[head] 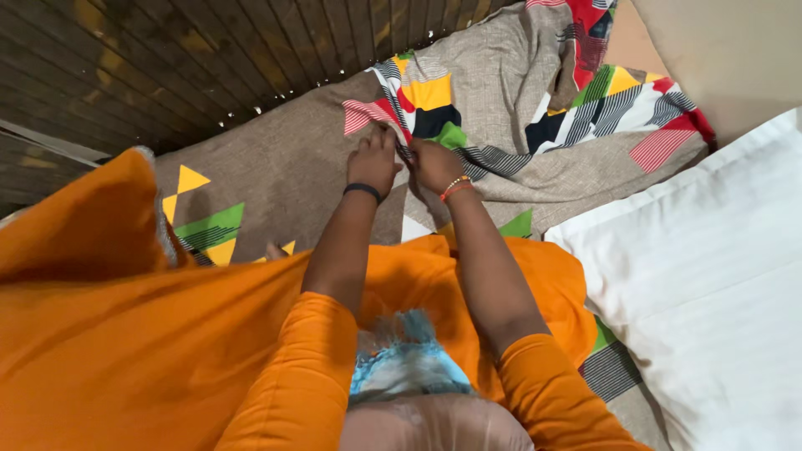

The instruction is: The person sits on a bed and folds a large, patterned bed sheet by hand. They smooth the fabric, fold it in half, and then fold it again into a smaller rectangle. A white pillow is moved aside to facilitate the folding process.

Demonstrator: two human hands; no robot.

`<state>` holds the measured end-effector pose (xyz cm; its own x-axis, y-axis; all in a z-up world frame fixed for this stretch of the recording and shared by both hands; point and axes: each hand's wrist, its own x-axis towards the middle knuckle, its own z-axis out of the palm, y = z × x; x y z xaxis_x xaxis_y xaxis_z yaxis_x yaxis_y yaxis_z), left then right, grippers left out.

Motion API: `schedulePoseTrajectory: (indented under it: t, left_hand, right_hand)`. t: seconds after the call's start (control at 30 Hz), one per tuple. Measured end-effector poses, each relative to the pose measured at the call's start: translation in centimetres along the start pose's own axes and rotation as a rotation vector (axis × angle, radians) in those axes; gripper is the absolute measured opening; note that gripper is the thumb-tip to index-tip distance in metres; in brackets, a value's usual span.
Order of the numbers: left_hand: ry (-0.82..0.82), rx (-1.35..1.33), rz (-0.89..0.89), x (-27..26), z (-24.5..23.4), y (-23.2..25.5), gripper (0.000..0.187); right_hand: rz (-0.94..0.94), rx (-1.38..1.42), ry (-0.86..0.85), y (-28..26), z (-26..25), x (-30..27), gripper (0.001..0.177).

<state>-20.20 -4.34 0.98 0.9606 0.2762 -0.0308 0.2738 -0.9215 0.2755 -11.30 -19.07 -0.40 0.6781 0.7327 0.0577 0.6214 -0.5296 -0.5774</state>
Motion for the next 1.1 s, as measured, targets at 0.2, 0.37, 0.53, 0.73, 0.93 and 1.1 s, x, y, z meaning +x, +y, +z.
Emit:
schedulePoseTrajectory:
  t: [0.2, 0.37, 0.53, 0.73, 0.93, 1.1]
  left_hand:
    - [0.050, 0.085, 0.112, 2.7, 1.6, 1.5, 0.033]
    - [-0.143, 0.078, 0.223, 6.0, -0.7, 3.1, 0.021]
    - [0.025, -0.050, 0.291, 8.4, -0.3, 3.9, 0.019]
    - [0.025, -0.231, 0.578, 7.9, -2.1, 4.1, 0.067]
    - [0.064, -0.184, 0.743, 9.0, 1.7, 2.5, 0.028]
    - [-0.036, -0.344, 0.668, 8.7, 3.0, 0.0, 0.015]
  right_hand:
    - [0.115, 0.025, -0.073, -1.7, -2.3, -0.8, 0.023]
    - [0.155, -0.055, -0.157, -3.7, -5.2, -2.8, 0.023]
    - [0.099, 0.016, 0.004, -5.0, -7.7, -3.4, 0.022]
    - [0.301, 0.206, 0.371, 0.7, -12.2, -3.2, 0.023]
    - [0.363, 0.093, 0.288, 9.4, -10.5, -1.7, 0.027]
    - [0.200, -0.154, 0.469, 12.5, -9.1, -2.4, 0.031]
